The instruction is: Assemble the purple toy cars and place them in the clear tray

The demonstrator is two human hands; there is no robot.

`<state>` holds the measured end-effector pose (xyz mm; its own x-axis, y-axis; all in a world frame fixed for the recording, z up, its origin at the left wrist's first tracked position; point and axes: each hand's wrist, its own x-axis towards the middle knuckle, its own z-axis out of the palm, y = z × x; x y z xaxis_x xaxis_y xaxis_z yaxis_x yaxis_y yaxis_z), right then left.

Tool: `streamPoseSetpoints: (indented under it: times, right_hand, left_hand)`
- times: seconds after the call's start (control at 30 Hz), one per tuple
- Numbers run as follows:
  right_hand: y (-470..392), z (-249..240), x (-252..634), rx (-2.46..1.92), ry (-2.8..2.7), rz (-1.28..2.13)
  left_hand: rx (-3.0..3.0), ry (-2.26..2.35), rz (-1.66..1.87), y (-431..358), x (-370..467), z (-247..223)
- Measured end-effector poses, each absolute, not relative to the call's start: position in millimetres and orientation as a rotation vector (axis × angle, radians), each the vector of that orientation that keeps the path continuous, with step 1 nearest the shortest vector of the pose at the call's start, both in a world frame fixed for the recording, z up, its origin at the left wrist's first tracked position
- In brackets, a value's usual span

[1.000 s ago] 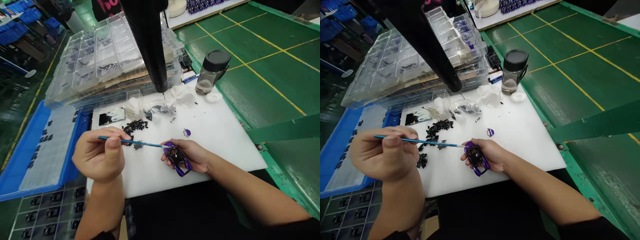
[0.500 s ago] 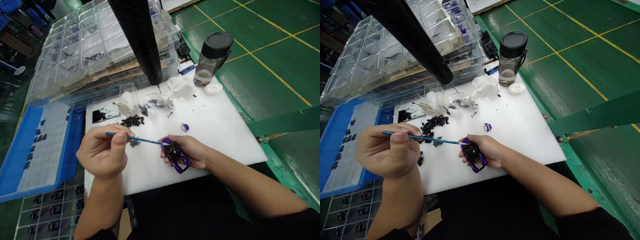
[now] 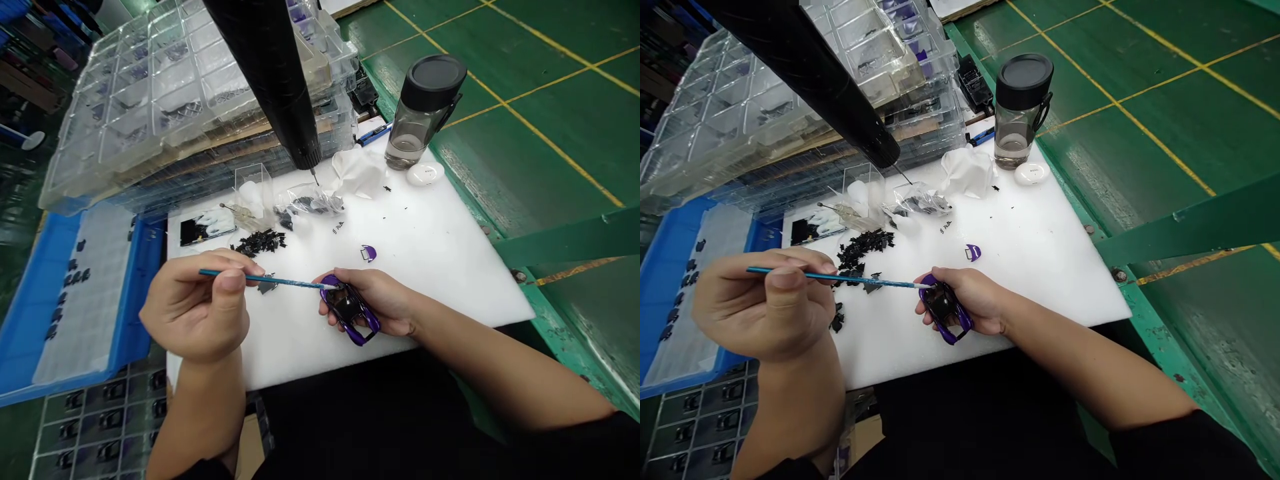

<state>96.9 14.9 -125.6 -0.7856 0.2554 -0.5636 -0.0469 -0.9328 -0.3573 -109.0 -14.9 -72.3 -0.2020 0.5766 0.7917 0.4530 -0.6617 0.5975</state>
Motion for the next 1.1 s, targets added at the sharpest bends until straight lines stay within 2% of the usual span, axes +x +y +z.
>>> streamPoseSetpoints:
  times: [0.73,0.97,1.1]
  right_hand:
    - [14.8,-126.5,97.4,-0.925,-0.487,2.78]
    - [15.1,-124.1,97.3,-0.934,-0.467,2.781]
    - [15.1,-124.6,97.9,-0.93,-0.467,2.785]
  left_hand:
    - [2.018,1.179,1.872,-20.7,-106.7,-68.4]
    - [2.02,1.174,1.995,-20.0,-106.7,-68.8]
    - [2.058,1.224,1.933,-21.5,-108.0,-68.7]
